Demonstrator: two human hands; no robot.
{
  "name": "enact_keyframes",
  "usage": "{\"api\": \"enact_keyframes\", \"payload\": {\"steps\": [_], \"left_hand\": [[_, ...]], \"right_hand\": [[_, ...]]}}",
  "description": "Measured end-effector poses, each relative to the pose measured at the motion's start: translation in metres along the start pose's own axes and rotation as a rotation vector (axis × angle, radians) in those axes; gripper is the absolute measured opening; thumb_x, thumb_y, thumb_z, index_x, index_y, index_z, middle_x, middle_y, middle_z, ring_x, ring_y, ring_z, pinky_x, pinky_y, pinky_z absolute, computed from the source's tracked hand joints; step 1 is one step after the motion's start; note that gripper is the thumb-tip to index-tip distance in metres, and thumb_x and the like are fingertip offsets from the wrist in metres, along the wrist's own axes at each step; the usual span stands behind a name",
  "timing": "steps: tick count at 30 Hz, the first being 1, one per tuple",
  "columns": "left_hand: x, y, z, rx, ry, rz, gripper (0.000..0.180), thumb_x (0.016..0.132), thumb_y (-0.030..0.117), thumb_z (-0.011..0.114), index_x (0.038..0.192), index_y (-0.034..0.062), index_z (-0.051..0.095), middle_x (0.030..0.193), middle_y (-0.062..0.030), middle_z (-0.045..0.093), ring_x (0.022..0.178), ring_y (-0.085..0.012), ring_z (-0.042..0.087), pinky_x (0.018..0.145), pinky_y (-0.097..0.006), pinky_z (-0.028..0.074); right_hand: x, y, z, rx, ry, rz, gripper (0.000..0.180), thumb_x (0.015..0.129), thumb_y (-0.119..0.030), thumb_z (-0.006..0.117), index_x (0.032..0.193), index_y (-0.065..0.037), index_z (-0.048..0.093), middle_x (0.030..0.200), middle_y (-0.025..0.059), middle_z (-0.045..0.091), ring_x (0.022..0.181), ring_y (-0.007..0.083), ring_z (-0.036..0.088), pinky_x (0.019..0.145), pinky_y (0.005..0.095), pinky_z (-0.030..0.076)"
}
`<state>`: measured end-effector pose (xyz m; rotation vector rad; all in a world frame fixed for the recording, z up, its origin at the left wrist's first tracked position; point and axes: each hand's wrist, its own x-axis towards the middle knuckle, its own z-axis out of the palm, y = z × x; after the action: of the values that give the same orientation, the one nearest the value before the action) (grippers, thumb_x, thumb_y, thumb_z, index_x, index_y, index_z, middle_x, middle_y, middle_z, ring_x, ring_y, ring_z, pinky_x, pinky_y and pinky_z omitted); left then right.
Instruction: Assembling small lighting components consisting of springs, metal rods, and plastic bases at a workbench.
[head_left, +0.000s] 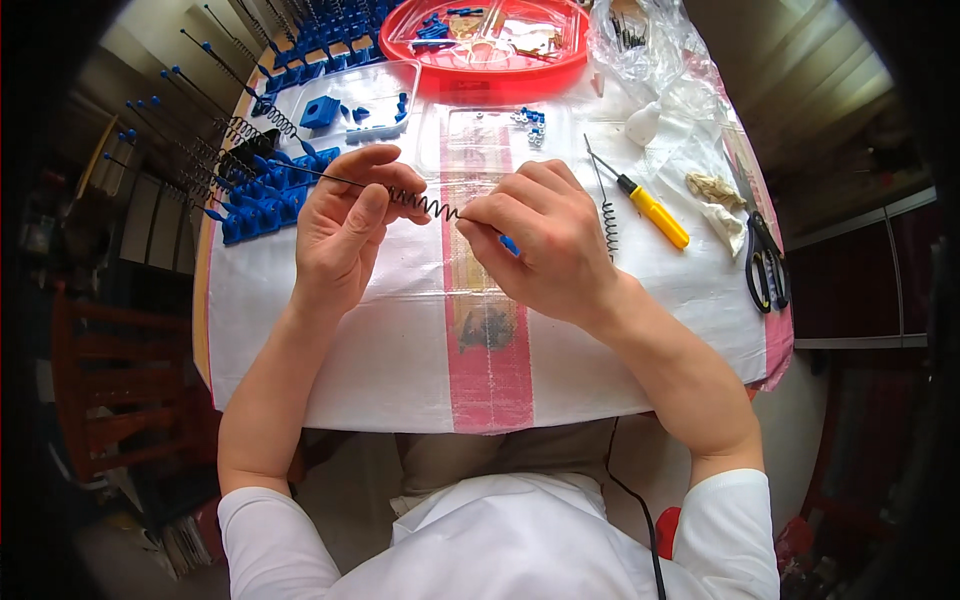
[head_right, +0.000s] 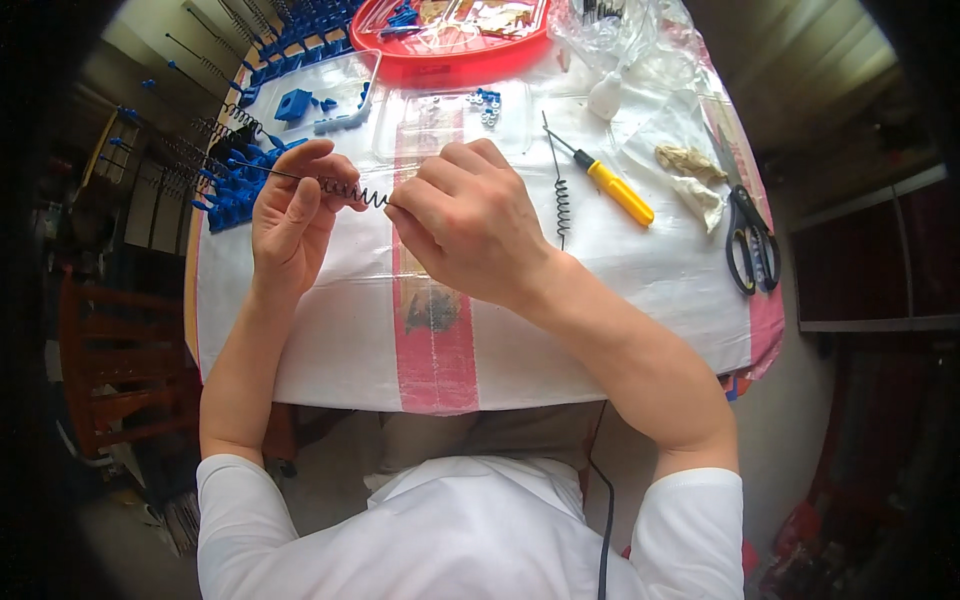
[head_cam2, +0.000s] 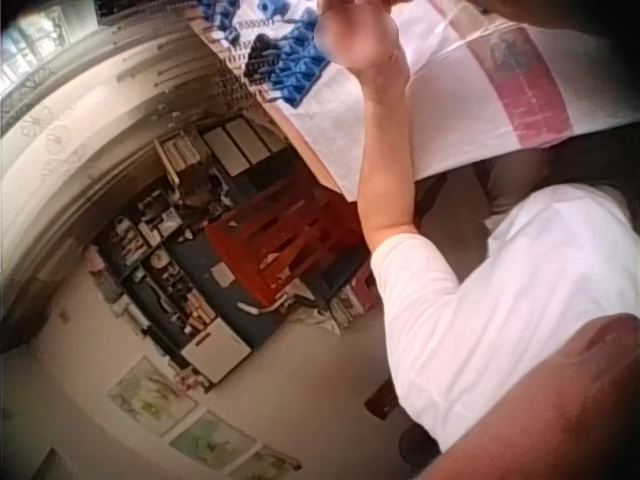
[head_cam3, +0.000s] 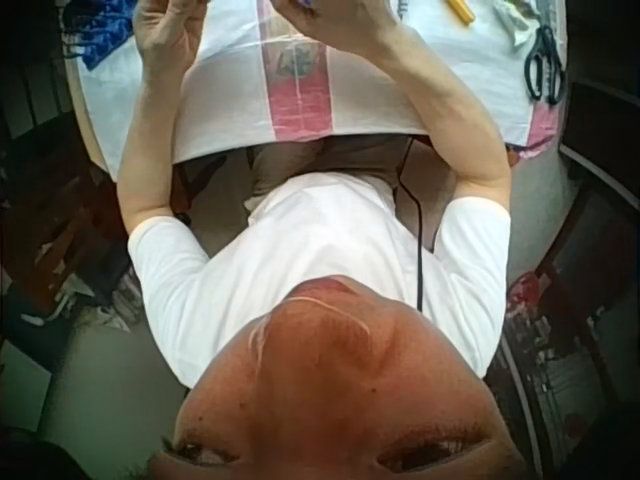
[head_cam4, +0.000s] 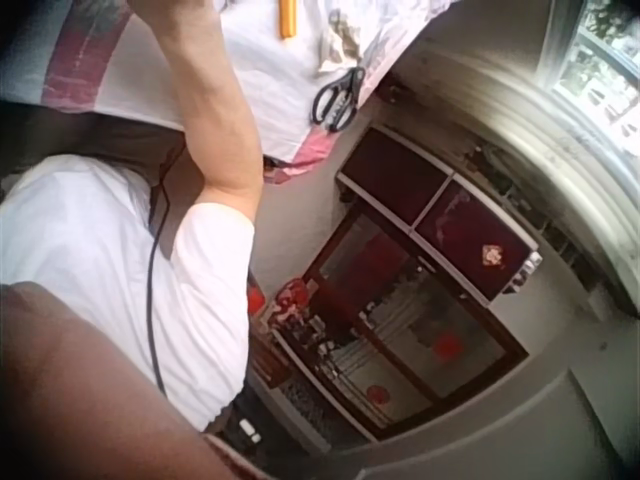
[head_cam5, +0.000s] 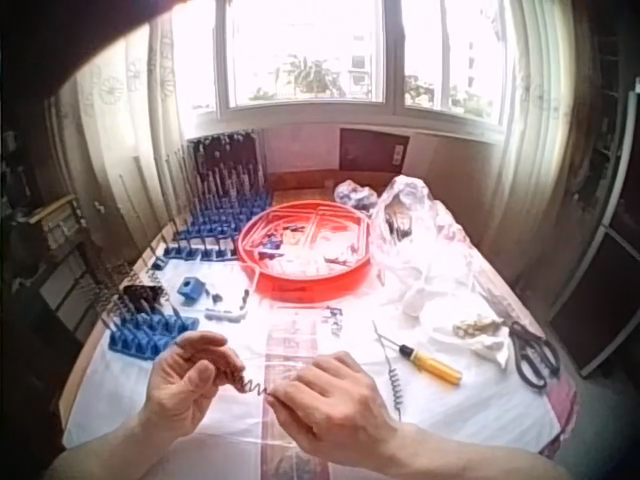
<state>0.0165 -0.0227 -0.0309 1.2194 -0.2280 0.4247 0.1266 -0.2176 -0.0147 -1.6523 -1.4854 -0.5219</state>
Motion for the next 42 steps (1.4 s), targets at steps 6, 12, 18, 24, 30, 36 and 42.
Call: {"api": "enact_keyframes", "payload": {"steps": [6, 12, 18, 24, 30, 36, 42], "left_hand": [[0.001, 0.002, -0.004, 0.044, 0.047, -0.032, 0.031, 0.102, 0.015, 0.049, 0.129, -0.0001, 0.053, 0.111, -0.0167, 0.065, 0.099, -0.0201, 0.065, 0.088, -0.036, 0.054], [0.001, 0.005, -0.008, -0.010, 0.108, -0.039, 0.031, 0.103, 0.015, 0.046, 0.126, -0.0031, 0.054, 0.111, -0.0195, 0.066, 0.096, -0.0234, 0.068, 0.088, -0.038, 0.055], [0.006, 0.015, -0.003, 0.082, 0.187, -0.073, 0.033, 0.101, 0.013, 0.048, 0.127, -0.0060, 0.055, 0.107, -0.0202, 0.067, 0.090, -0.0217, 0.068, 0.074, -0.031, 0.056], [0.006, 0.057, -0.012, 0.198, 0.236, -0.172, 0.035, 0.090, 0.001, 0.050, 0.122, -0.0086, 0.059, 0.099, -0.0169, 0.068, 0.069, -0.0129, 0.061, 0.051, -0.019, 0.045], [-0.042, 0.190, -0.024, 0.258, 0.355, 0.261, 0.040, 0.095, 0.008, 0.049, 0.132, -0.0079, 0.050, 0.110, -0.0174, 0.063, 0.075, -0.0125, 0.052, 0.060, -0.020, 0.042], [-0.171, 0.249, -0.096, 0.477, 0.783, 0.518, 0.031, 0.096, 0.013, 0.049, 0.124, 0.0006, 0.053, 0.097, -0.0111, 0.061, 0.067, -0.0132, 0.048, 0.051, -0.024, 0.034], [-0.326, 0.183, -0.214, 0.874, 1.762, 0.388, 0.033, 0.088, 0.003, 0.057, 0.121, 0.0023, 0.053, 0.078, -0.0059, 0.059, 0.063, -0.0127, 0.052, 0.051, -0.026, 0.038]], "right_hand": [[-0.001, 0.004, -0.004, -0.014, -0.006, 0.061, 0.008, 0.078, -0.011, 0.072, 0.078, -0.008, 0.065, 0.074, 0.0029, 0.060, 0.073, 0.0214, 0.057, 0.072, 0.0352, 0.043], [-0.002, 0.010, -0.003, -0.038, 0.004, 0.104, 0.008, 0.078, -0.010, 0.073, 0.080, -0.009, 0.065, 0.078, 0.0033, 0.061, 0.076, 0.0225, 0.058, 0.073, 0.0359, 0.044], [-0.001, 0.022, -0.007, -0.062, 0.088, 0.120, 0.007, 0.079, -0.006, 0.073, 0.083, -0.007, 0.066, 0.081, 0.0051, 0.063, 0.079, 0.0248, 0.059, 0.072, 0.0366, 0.046], [0.001, 0.025, -0.010, -0.068, 0.196, 0.188, 0.007, 0.080, -0.007, 0.073, 0.083, -0.007, 0.067, 0.079, 0.0054, 0.063, 0.078, 0.0260, 0.058, 0.072, 0.0377, 0.045], [0.000, 0.018, -0.004, -0.023, 0.193, 0.234, 0.006, 0.081, -0.009, 0.074, 0.084, -0.007, 0.069, 0.076, 0.0065, 0.062, 0.074, 0.0265, 0.058, 0.069, 0.0382, 0.046], [0.001, 0.010, -0.004, -0.013, 0.183, 0.251, 0.006, 0.082, -0.009, 0.074, 0.084, -0.007, 0.069, 0.075, 0.0061, 0.061, 0.072, 0.0248, 0.058, 0.066, 0.0368, 0.045], [0.002, 0.004, -0.008, 0.002, 0.180, 0.266, 0.007, 0.082, -0.006, 0.074, 0.087, -0.006, 0.070, 0.075, 0.0052, 0.061, 0.069, 0.0209, 0.057, 0.063, 0.0341, 0.045]]}}
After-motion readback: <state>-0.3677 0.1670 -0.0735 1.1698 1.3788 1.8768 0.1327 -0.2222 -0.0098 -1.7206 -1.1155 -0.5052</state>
